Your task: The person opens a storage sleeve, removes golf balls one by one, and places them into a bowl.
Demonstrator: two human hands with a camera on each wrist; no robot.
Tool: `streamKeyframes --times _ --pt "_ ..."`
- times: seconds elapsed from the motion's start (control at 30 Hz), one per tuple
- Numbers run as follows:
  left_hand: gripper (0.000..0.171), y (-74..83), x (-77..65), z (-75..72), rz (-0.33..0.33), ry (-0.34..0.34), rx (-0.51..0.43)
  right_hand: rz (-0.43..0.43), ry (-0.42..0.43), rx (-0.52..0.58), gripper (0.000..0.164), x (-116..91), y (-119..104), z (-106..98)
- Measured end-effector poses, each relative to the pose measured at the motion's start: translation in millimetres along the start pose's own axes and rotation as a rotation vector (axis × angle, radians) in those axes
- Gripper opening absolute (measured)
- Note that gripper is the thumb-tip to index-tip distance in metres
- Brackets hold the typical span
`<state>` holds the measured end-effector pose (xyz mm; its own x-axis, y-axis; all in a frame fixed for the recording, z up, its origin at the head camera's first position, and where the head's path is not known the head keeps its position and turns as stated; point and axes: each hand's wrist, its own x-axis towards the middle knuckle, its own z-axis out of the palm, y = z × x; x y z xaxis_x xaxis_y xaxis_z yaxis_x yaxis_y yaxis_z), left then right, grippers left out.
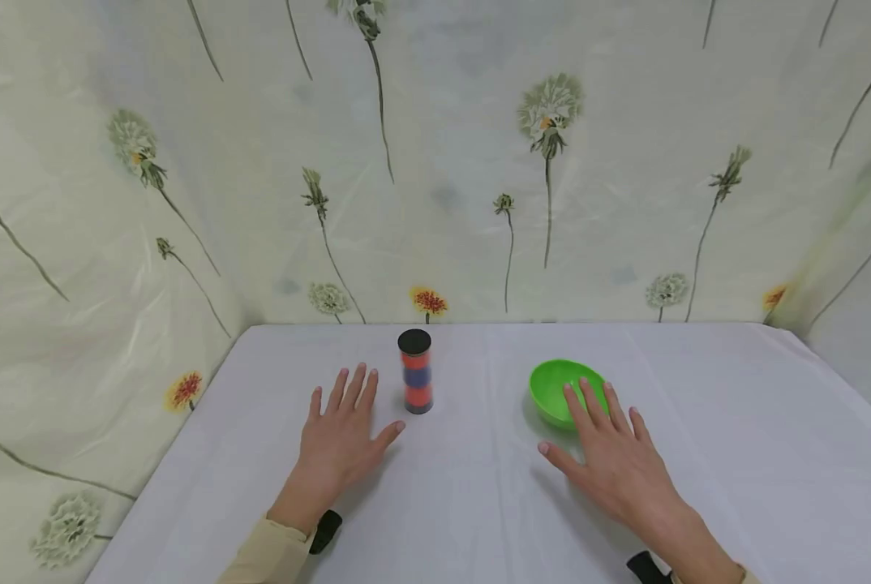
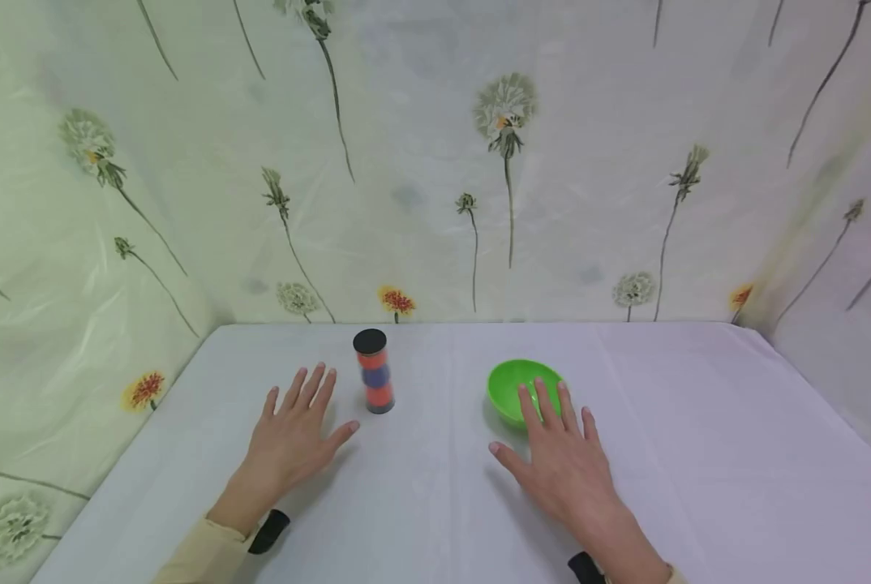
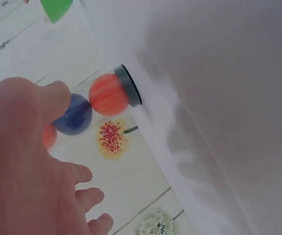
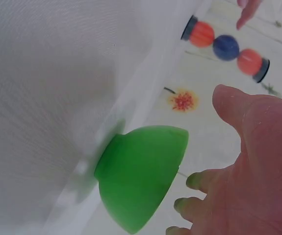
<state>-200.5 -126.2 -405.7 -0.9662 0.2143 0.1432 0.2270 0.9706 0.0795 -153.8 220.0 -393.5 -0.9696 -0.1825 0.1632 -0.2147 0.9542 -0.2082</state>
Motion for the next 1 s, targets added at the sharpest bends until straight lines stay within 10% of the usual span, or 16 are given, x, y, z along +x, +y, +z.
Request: streamKeyframes --times 0.67,1.0 --pt "0.087 -43.1 22.5 -4.6 0.205 -0.035 -0.01 -0.209 0.092 0.001 0.076 31 12 -2" --pt "0.087 -54.7 37.8 -6.3 0.287 -0.07 -0.213 -0.343 0.114 0.281 0.075 53 25 3"
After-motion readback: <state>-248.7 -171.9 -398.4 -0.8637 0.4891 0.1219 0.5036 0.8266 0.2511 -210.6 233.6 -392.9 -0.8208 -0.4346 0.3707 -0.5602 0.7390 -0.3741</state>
